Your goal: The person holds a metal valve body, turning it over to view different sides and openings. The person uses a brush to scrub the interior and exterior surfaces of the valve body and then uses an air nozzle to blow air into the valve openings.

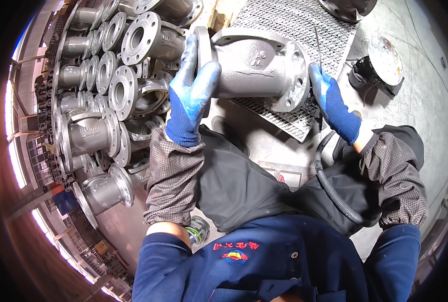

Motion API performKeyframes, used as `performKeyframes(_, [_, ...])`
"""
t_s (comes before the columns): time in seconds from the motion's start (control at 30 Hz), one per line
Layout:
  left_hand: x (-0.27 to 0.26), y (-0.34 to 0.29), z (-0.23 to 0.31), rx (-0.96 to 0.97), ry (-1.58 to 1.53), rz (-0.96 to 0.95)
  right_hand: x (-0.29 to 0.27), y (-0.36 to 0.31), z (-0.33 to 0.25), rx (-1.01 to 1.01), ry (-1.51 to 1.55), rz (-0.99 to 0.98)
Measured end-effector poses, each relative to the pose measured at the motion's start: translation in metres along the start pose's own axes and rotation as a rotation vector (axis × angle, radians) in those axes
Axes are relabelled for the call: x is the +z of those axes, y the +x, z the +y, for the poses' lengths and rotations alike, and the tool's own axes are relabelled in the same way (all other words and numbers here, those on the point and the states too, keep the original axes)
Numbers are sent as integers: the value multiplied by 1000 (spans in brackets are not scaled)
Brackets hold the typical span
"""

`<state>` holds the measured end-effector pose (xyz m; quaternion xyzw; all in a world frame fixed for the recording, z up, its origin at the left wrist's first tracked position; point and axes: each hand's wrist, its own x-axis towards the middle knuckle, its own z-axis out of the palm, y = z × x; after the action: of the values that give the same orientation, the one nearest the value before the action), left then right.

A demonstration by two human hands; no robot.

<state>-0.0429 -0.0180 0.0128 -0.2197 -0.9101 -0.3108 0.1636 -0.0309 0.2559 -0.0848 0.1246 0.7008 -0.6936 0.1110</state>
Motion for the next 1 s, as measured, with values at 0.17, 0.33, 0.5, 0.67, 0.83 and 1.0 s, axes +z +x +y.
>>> performKeyframes(0.17, [-2,2,-1,79,79,-4,0,1,0,-56,-65,1])
performKeyframes(0.33, [1,4,-9,108,139,-7,-2,0,-8,-12,-52,-31])
performKeyframes(0.5, [2,11,-16,262,163,54,5,-4,-12,-125,-13,37])
performKeyframes(0.67, [1,16,-14,173,108,51,1,-2,-13,-11,-14,-27])
performKeyframes(0.83, [4,23,-10,210,118,69,3,-5,-1,-34,16,-13])
performKeyframes(1.0, [6,26,-6,225,70,60,-3,-12,-19,186,24,-108])
